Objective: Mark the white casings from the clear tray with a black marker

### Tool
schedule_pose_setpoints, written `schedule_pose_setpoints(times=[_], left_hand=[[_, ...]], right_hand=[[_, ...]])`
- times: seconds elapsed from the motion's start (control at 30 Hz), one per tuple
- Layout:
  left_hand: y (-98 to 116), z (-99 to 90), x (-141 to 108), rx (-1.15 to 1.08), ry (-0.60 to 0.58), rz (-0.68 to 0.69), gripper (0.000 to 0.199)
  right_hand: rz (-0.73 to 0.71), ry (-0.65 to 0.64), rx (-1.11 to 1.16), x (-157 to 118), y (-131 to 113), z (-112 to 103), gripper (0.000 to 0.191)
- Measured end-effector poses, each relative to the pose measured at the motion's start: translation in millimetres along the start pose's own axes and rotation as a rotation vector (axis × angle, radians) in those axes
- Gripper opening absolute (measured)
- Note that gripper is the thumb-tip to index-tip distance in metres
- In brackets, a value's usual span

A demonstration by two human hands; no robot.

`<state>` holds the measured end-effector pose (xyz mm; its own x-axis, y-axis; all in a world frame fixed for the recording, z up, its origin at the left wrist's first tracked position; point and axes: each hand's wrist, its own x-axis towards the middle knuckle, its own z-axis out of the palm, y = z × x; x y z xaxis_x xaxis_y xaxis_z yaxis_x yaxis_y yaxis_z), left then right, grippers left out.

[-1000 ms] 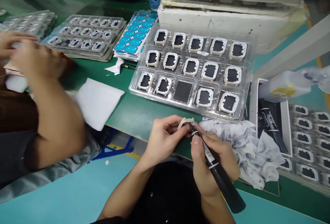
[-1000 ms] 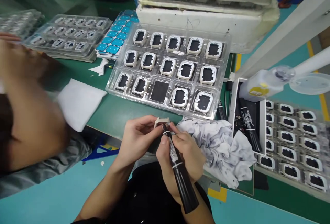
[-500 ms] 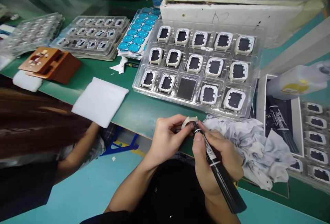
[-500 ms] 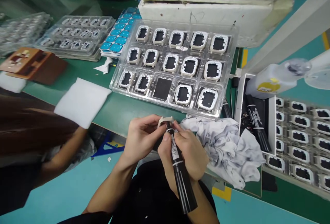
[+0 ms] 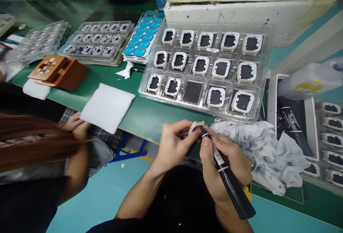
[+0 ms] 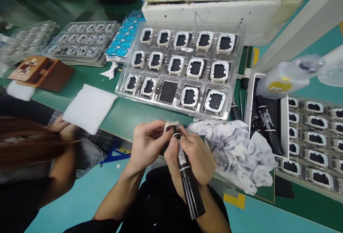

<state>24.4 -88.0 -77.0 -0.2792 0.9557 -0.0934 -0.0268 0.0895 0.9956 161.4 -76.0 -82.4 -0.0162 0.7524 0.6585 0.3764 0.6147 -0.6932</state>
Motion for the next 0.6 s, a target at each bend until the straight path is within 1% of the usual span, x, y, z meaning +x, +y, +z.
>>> schedule_pose_setpoints(times=[0.13, 0.27, 0.37, 0.47, 0.6], left_hand=[[-0.7, -1.3, -0.6, 0.034, 0.008, -0.002, 0.015], [-1.5, -1.2, -0.5, 0.008, -0.004, -0.001, 0.013], [-1.2, -0.7, -0.7, -0.017, 0.001, -0.010, 0.011], [0.6, -1.3, -0.6, -0.065, 0.006, -0.047, 0.012], [5.7, -2.1, 0.9, -0.156, -0.025, -0.118, 0.018]], right_hand=[[-0.036, -0.033, 0.002, -0.8, 0.0, -2.4, 0.017], [0.001, -0.026, 0.004, -1.0, -0.3, -2.5, 0.015], [0.000, -0.020, -0.002, -1.1, -0.4, -2.0, 0.016], [0.021, -0.035, 0.070, -2.0, -0.4, -2.1, 0.015], [0.077, -0.003, 0.181, -3.1, -0.8, -1.4, 0.015]])
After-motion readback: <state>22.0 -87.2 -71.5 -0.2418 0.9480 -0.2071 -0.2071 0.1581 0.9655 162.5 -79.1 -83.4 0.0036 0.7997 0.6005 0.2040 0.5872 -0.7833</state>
